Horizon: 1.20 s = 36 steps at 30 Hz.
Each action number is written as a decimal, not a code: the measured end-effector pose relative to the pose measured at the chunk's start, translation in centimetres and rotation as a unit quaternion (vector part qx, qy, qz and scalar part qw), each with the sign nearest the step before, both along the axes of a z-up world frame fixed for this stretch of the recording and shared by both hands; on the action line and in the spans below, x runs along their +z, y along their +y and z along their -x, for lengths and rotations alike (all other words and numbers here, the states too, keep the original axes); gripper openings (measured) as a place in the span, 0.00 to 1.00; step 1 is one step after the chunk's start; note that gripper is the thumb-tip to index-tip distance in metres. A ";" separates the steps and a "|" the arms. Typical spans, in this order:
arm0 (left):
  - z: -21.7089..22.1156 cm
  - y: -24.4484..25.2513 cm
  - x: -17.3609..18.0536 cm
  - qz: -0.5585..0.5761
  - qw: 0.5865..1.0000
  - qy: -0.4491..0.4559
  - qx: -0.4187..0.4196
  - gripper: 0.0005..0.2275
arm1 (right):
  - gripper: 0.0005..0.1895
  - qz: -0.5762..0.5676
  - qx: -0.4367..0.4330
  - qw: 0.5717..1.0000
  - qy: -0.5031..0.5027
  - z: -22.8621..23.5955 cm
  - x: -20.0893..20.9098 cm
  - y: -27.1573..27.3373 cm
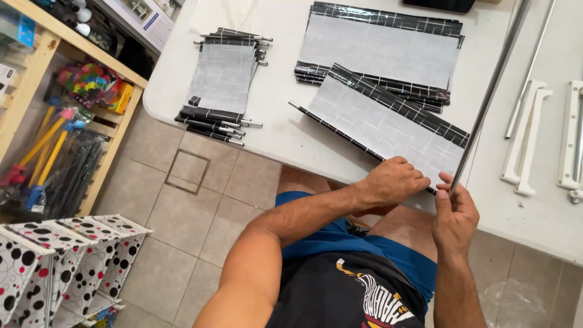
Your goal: Assembling modular display rack shelves by inserting metal support rods into fabric sleeves.
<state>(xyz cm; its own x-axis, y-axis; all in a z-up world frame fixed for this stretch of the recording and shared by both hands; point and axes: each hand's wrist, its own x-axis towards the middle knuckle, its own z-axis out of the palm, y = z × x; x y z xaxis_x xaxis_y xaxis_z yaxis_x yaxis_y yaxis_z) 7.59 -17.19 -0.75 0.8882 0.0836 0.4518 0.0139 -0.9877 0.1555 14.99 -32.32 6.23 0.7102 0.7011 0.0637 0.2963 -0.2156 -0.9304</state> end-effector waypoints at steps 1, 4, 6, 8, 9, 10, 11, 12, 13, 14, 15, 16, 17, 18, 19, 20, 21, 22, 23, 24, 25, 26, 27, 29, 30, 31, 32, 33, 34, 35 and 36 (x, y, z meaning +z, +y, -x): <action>0.4 0.3 0.1 0.001 1.000 0.000 0.004 0.05 | 0.08 0.001 0.004 1.000 0.000 -0.4 -0.4 -0.2; 2.1 0.6 0.1 0.018 0.998 0.053 -0.028 0.05 | 0.07 -0.005 -0.020 1.000 -0.007 -2.1 -1.1 -1.4; 3.3 1.0 -0.1 0.069 0.987 0.146 -0.021 0.06 | 0.07 -0.005 -0.051 0.998 -0.033 -3.7 -1.0 -3.0; 4.3 1.9 3.6 0.091 0.973 0.210 -0.020 0.07 | 0.09 0.065 -0.085 0.993 -0.048 -5.4 -1.0 -4.7; 4.7 2.3 5.4 0.113 0.955 0.274 -0.005 0.09 | 0.11 0.136 -0.104 0.983 -0.061 -6.3 -1.1 -5.8; 4.5 2.8 6.8 0.113 0.954 0.278 -0.027 0.09 | 0.11 0.144 -0.125 0.980 -0.057 -6.9 -1.4 -6.6; 4.1 3.4 8.2 0.140 0.936 0.322 -0.001 0.10 | 0.13 0.143 -0.106 0.982 -0.070 -7.6 -1.8 -7.3; 3.3 4.3 9.8 0.160 0.917 0.364 0.024 0.20 | 0.22 0.139 -0.090 0.983 -0.084 -8.3 -2.1 -8.0; 1.9 4.7 8.4 0.154 0.917 0.367 0.000 0.20 | 0.22 0.144 -0.114 0.980 -0.081 -8.2 -2.2 -9.2; 0.5 5.4 7.2 0.162 0.949 0.270 0.025 0.16 | 0.15 0.132 -0.112 0.982 -0.077 -8.5 -2.4 -9.6; -0.7 6.1 5.9 0.170 0.970 0.169 0.048 0.13 | 0.20 0.120 -0.109 0.984 -0.073 -8.7 -2.5 -10.0; -2.6 6.3 4.2 0.170 0.969 0.173 0.037 0.13 | 0.20 0.122 -0.120 0.983 -0.069 -8.4 -1.6 -10.2; -4.4 6.5 2.5 0.155 0.983 0.093 0.040 0.07 | 0.17 0.150 -0.118 0.978 -0.085 -8.1 -0.6 -10.4; -6.6 7.0 0.9 0.139 0.989 0.006 0.044 0.04 | 0.14 0.173 -0.115 0.972 -0.105 -8.4 0.4 -10.1; -8.0 6.8 0.3 0.137 0.990 0.005 0.035 0.04 | 0.14 0.172 -0.124 0.971 -0.106 -9.1 -0.2 -11.4; -9.0 6.5 -0.4 0.112 0.993 -0.013 0.031 0.07 | 0.14 0.171 -0.118 0.965 -0.159 -9.8 -0.7 -12.5; -10.0 6.3 -1.1 0.086 0.995 -0.031 0.026 0.11 | 0.14 0.169 -0.112 0.956 -0.212 -10.5 -1.3 -13.6; -10.3 6.0 -2.1 0.089 0.995 -0.028 0.022 0.11 | 0.14 0.172 -0.115 0.956 -0.209 -10.4 -0.9 -14.6; -10.7 5.8 -3.0 0.087 0.996 0.001 0.024 0.12 | 0.13 0.196 -0.135 0.946 -0.218 -10.3 -0.5 -15.6; -11.7 6.2 -3.7 0.080 0.996 0.024 0.024 0.13 | 0.12 0.214 -0.159 0.936 -0.231 -10.6 -0.1 -16.2; -11.1 6.0 -3.1 0.077 0.997 0.022 0.017 0.13 | 0.12 0.213 -0.166 0.934 -0.232 -10.8 -0.7 -17.7; -10.9 5.8 -2.5 0.099 0.995 0.002 0.013 0.09 | 0.09 0.245 -0.171 0.920 -0.253 -11.0 -1.2 -19.2; -10.6 5.7 -2.0 0.121 0.993 -0.017 0.008 0.07 | 0.07 0.276 -0.176 0.904 -0.274 -11.2 -1.8 -20.7; -10.7 5.6 -1.3 0.130 0.992 0.001 0.001 0.09 | 0.07 0.308 -0.168 0.884 -0.309 -11.6 -2.4 -22.8; -10.6 5.8 -0.9 0.133 0.991 0.012 -0.001 0.12 | 0.07 0.331 -0.157 0.862 -0.350 -11.7 -2.8 -23.8; -9.9 5.3 -1.5 0.136 0.991 0.019 -0.003 0.12 | 0.07 0.335 -0.156 0.863 -0.343 -10.9 -3.1 -24.6; -10.2 5.5 -1.8 0.123 0.992 0.007 -0.003 0.12 | 0.07 0.355 -0.156 0.848 -0.362 -11.1 -3.4 -24.7; -10.4 5.8 -1.9 0.111 0.994 -0.004 -0.003 0.12 | 0.06 0.375 -0.156 0.831 -0.379 -11.2 -3.6 -24.8; -10.7 5.9 -2.0 0.109 0.994 -0.006 -0.004 0.12 | 0.06 0.374 -0.158 0.831 -0.380 -11.2 -3.3 -24.2; -10.9 6.0 -2.1 0.109 0.994 -0.015 -0.001 0.11 | 0.05 0.359 -0.159 0.846 -0.361 -11.2 -3.1 -23.5; -10.5 5.8 -2.4 0.112 0.994 -0.019 0.004 0.11 | 0.04 0.348 -0.157 0.861 -0.338 -10.7 -2.9 -23.2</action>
